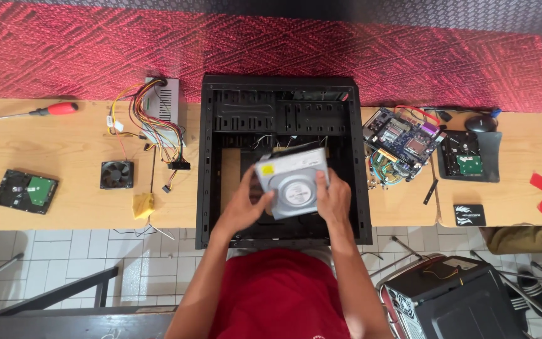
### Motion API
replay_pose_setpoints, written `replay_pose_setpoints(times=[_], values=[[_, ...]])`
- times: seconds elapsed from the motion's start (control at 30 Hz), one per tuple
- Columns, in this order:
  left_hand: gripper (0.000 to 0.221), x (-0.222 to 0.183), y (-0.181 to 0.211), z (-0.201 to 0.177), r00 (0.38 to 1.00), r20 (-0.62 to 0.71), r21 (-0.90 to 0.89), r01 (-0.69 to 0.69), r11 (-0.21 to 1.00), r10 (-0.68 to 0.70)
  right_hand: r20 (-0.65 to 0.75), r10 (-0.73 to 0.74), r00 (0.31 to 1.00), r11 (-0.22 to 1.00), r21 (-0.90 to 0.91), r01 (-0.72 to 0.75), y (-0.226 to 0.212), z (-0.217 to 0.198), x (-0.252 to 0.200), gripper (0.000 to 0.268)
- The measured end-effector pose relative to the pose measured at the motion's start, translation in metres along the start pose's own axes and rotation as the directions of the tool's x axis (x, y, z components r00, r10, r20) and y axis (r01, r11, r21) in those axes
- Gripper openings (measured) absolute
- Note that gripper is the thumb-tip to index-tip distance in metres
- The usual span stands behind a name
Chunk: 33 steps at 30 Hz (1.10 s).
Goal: The person is disassembling a computer by unscrewing a fan from the case and then handling other internal components like the motherboard and DVD drive.
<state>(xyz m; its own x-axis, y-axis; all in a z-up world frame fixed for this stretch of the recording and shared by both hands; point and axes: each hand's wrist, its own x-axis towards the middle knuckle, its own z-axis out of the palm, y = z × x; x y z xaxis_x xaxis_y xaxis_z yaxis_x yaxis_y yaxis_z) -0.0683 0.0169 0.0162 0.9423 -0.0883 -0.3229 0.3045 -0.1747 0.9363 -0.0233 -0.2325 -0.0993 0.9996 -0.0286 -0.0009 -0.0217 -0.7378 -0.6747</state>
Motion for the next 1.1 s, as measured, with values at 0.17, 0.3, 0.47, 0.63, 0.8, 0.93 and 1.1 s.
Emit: replay_pose_setpoints(times=[0.17,0.3,0.47,0.63,0.8,0.93,1.1], values=[[0.089,-0.029,0.001,-0.004,0.856,0.432,0.538,0.006,0.843,-0.282,-0.291,0.299,0.909,0.907,0.382,-0.176,-0.047,-0.018,-0.008,0.058],[0.079,-0.035,-0.029,0.015,0.787,0.493,0.732,-0.145,0.666,-0.371,-0.375,0.409,0.832,0.823,0.545,-0.159,-0.012,-0.010,0.001,0.065],[0.040,-0.022,-0.059,0.026,0.842,0.432,0.777,-0.167,0.606,-0.322,-0.456,0.599,0.659,0.669,0.737,-0.098,-0.095,-0.040,-0.004,0.071],[0.039,-0.021,-0.055,0.023,0.830,0.454,0.747,-0.156,0.646,-0.324,-0.521,0.592,0.615,0.651,0.759,0.016,-0.137,-0.054,-0.006,0.073],[0.035,-0.019,-0.053,0.022,0.828,0.453,0.721,-0.123,0.682,-0.330,-0.542,0.605,0.583,0.617,0.782,0.087,-0.169,-0.062,-0.006,0.070],[0.034,-0.015,-0.069,0.026,0.816,0.465,0.712,-0.115,0.692,-0.342,-0.527,0.603,0.599,0.607,0.790,0.085,-0.164,-0.060,-0.005,0.073],[0.033,-0.021,-0.056,0.020,0.820,0.475,0.683,-0.115,0.722,-0.320,-0.512,0.626,0.588,0.567,0.817,0.108,-0.142,-0.053,-0.002,0.079]])
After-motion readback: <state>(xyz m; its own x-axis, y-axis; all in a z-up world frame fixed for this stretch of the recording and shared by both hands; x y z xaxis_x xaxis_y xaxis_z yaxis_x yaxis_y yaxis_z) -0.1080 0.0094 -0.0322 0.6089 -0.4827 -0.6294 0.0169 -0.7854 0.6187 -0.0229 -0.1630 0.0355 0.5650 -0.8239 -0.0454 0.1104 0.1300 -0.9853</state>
